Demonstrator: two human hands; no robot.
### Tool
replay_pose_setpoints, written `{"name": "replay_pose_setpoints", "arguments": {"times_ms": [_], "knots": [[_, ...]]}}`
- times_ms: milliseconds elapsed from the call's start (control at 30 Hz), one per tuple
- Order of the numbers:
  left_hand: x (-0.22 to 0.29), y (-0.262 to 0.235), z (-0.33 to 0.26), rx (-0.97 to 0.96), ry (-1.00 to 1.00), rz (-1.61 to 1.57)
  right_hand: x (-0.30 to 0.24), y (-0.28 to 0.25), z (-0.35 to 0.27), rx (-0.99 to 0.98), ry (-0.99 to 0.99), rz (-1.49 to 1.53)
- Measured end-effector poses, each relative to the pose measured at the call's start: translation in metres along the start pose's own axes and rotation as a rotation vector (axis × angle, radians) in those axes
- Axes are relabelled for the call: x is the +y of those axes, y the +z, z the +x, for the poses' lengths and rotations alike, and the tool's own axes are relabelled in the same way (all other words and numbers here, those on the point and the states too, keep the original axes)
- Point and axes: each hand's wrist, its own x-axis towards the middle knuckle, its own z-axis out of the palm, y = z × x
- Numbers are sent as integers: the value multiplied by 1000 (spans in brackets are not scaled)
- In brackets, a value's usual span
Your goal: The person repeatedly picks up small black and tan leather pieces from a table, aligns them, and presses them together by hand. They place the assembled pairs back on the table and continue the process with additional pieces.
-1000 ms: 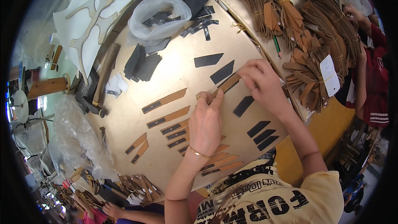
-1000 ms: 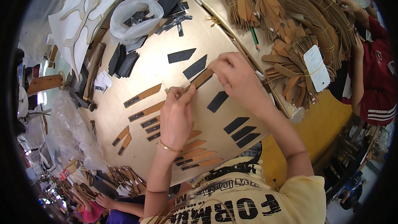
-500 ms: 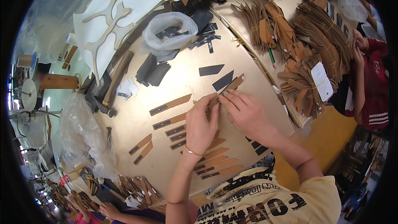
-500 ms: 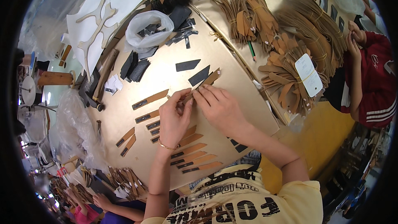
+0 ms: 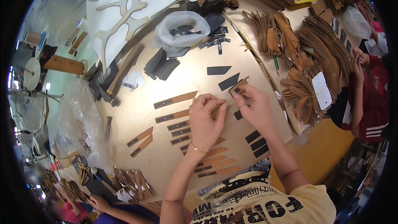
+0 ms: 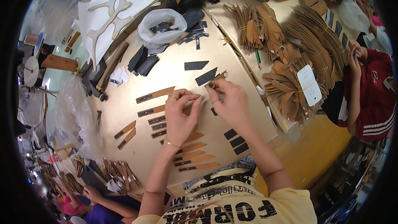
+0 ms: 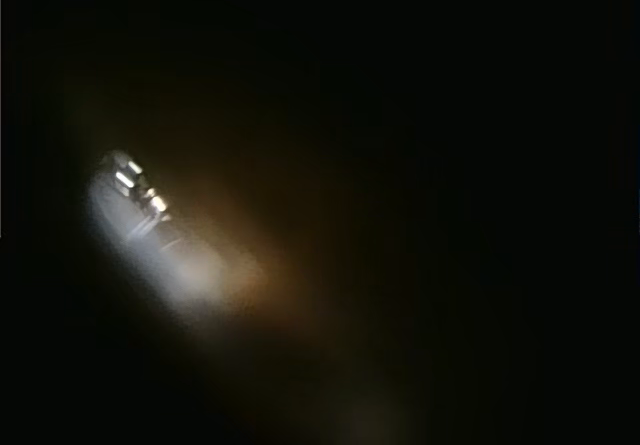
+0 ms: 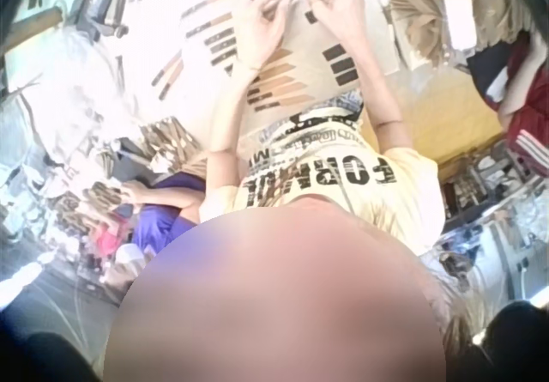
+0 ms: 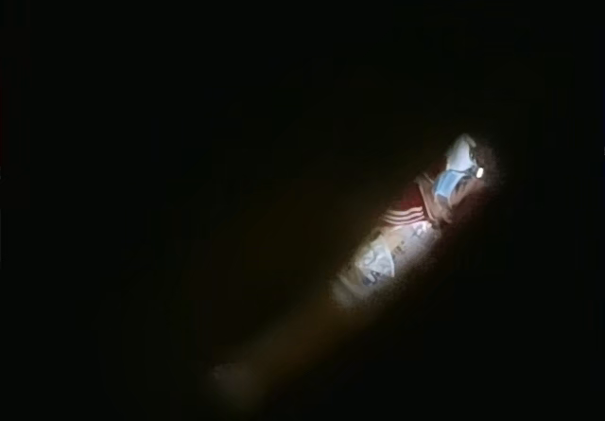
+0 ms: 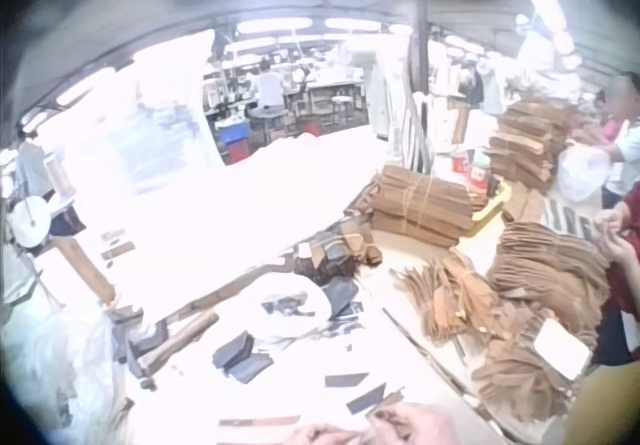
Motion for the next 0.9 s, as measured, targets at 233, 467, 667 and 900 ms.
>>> {"name": "replay_pose_setpoints", "arguments": {"times_ms": [233, 467, 667, 900], "knots": [[4, 28, 11, 60, -102, 171, -3, -14, 11, -152, 95, 254], [4, 26, 12, 41, -120, 159, -1, -16, 12, -184, 130, 213], [18, 24, 9, 65, -148, 313, 7, -10, 20, -131, 160, 296], [-25, -30, 5, 299, -78, 399, 2, -18, 15, -188, 116, 182]]}}
